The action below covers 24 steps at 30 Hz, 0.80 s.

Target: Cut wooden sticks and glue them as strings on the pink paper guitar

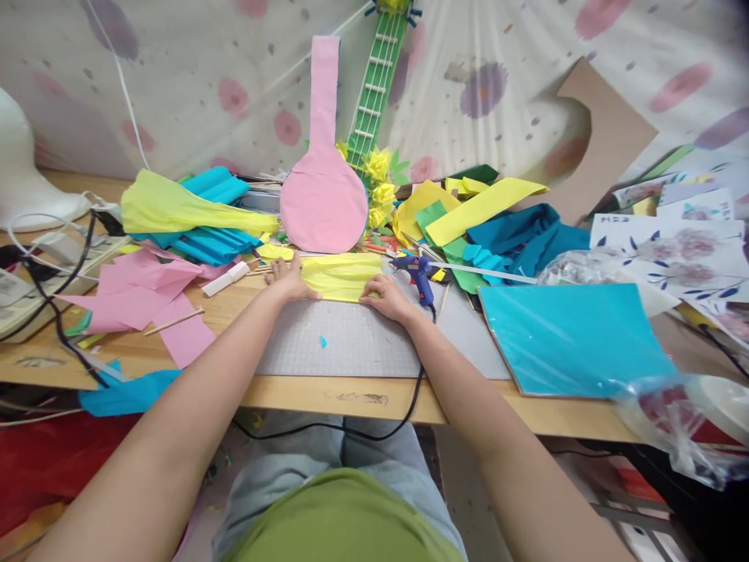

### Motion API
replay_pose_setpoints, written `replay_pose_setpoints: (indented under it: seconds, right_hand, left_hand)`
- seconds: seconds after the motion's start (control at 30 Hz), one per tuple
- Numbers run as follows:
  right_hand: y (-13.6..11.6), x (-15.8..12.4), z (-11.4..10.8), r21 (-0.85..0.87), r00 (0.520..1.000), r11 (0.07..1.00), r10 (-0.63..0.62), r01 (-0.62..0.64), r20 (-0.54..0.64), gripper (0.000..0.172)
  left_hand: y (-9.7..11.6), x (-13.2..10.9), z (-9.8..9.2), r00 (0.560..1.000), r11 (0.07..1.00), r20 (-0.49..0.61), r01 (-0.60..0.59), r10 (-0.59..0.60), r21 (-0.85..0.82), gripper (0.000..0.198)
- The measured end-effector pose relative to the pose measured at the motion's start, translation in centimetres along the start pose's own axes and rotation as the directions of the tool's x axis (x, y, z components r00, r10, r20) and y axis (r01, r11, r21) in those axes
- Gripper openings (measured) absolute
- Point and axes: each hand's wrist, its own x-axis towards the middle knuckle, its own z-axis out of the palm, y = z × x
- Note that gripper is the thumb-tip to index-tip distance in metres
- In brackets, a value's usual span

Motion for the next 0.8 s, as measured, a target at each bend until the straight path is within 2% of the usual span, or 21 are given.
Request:
replay_pose_setpoints:
  seconds: [0.2,0.37,0.47,0.57,0.7,0.8]
  right_hand:
    - [0.0,0.3,-0.1,0.04,0.998,0.998,0.05,-0.052,0.04,0.007]
    - [0.0,0.8,-0.7,0.073,0.997,0.997,0.012,-0.018,0.081,0.01]
    - [-0.2,1.2,-0.8,0.081,1.0,0.997,0.019,-0.019,0.003,0.017]
    - [-0.8,1.2,-0.5,-0.028,0.997,0.999,0.041,-0.043,-0.068,0.024]
    - [-1.8,0.6,0.0,-0.186,0.998,0.981,0.05,-0.057,-0.043,0.038]
    - [-2.2,0.4,0.2,-0.232,0.997,0.97,0.063,-0.072,-0.047,0.046]
  left_hand:
    - [0.4,-0.1,-0.4,0.999,0.999,0.009,0.046,-0.047,0.025,0.119]
    - [0.7,0.2,-0.8,0.998,0.997,0.022,0.064,-0.065,0.048,0.124]
    - [1.0,0.2,-1.1,0.995,0.993,0.065,0.074,-0.081,0.092,0.126]
    - [1.3,0.2,-1.3,0.992,0.987,0.095,0.071,-0.086,0.145,0.128]
    - [1.3,0.2,-1.4,0.99,0.981,0.11,0.062,-0.083,0.185,0.13]
    - [1.1,0.1,-1.5,0.997,0.973,0.058,0.028,-0.043,0.229,0.128]
